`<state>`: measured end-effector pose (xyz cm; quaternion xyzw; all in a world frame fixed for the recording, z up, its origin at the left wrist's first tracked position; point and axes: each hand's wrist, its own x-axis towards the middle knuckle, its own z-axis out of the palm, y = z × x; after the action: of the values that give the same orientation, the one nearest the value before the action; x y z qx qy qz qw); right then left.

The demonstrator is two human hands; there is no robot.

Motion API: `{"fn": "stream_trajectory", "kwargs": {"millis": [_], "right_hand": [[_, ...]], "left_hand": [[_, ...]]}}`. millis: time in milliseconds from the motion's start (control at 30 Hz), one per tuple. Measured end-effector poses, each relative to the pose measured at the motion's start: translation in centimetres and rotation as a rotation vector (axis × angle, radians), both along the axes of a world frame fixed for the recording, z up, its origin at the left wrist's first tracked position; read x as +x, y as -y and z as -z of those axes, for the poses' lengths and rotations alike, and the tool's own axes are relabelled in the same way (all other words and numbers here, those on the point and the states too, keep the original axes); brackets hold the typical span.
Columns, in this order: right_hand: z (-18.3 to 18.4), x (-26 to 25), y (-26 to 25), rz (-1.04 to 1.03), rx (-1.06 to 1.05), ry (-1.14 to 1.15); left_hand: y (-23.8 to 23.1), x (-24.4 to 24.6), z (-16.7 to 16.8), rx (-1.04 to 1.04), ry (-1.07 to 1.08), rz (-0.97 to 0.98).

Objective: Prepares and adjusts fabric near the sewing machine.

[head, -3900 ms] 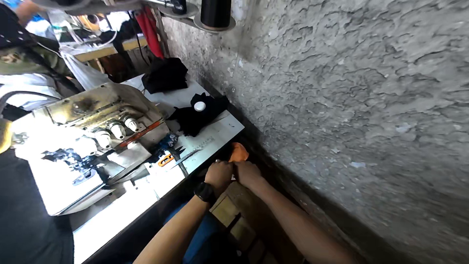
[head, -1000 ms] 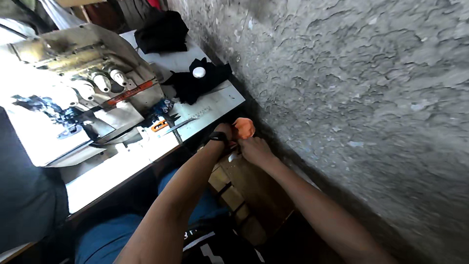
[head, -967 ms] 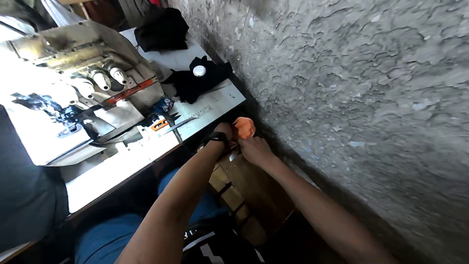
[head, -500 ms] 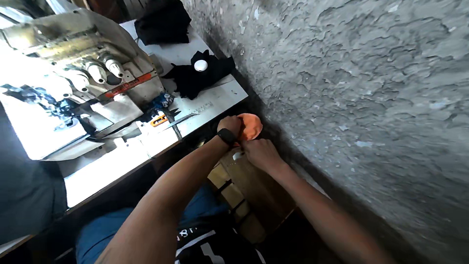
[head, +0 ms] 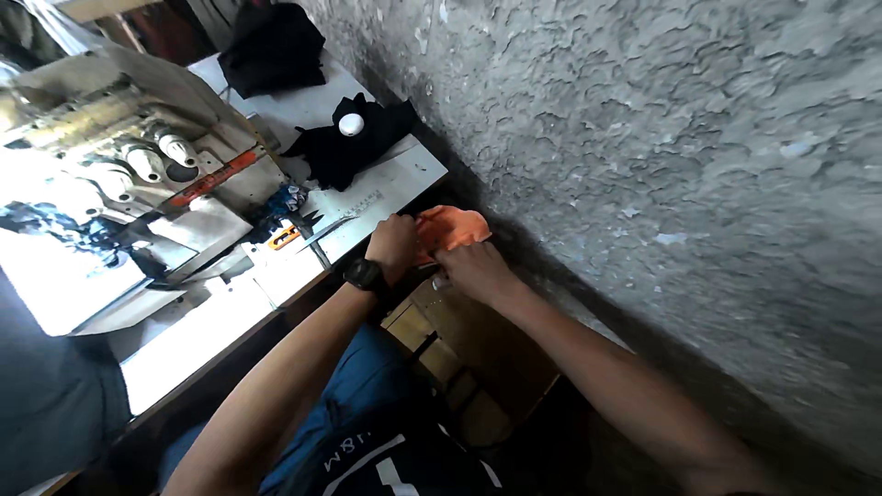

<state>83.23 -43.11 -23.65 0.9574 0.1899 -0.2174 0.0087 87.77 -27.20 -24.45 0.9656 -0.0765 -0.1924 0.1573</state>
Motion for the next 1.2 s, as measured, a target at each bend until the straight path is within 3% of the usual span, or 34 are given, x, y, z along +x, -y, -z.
{"fn": "stream_trajectory", "kwargs": {"millis": [133,333,500,667,933,1100,1200], "right_hand": [[-0.2,-0.1,-0.4,-0.026,0.018,0.023],[-0.2,-0.3,-0.4,-0.029,0.037,0.019],[0.5,-0.1,-0.1,-0.025,0.098,0.087],[0.1,0.3,-0.7,-0.039,0.05,0.029],[-0.5,0.2,-1.7,0.008,-0.023,-0.035],[-0.1,-0.2,-1.4,0.061,0.015,-0.03],[2.3,-1.2,-0.3,0.031,0.177,0.189]], "left_hand": [[-2.2,-2.6,-1.4,-0.256,0.152,-0.105],[-3.9,-3.3,-1.9,-0.325,0.285,-0.064],[-4.8,-3.4,-4.3,-0.404,0.408,-0.019],[-5.7,-2.4,-6.8,-0.487,0.482,-0.005],[-10.5,-4.0,-10.2,-0.831,0.449,-0.16],[-16.7,-8.9,-11.8,-0.795,0.601,-0.178],[-22.8,-15.3,-12.1,-0.792,0.712,-0.463]]}}
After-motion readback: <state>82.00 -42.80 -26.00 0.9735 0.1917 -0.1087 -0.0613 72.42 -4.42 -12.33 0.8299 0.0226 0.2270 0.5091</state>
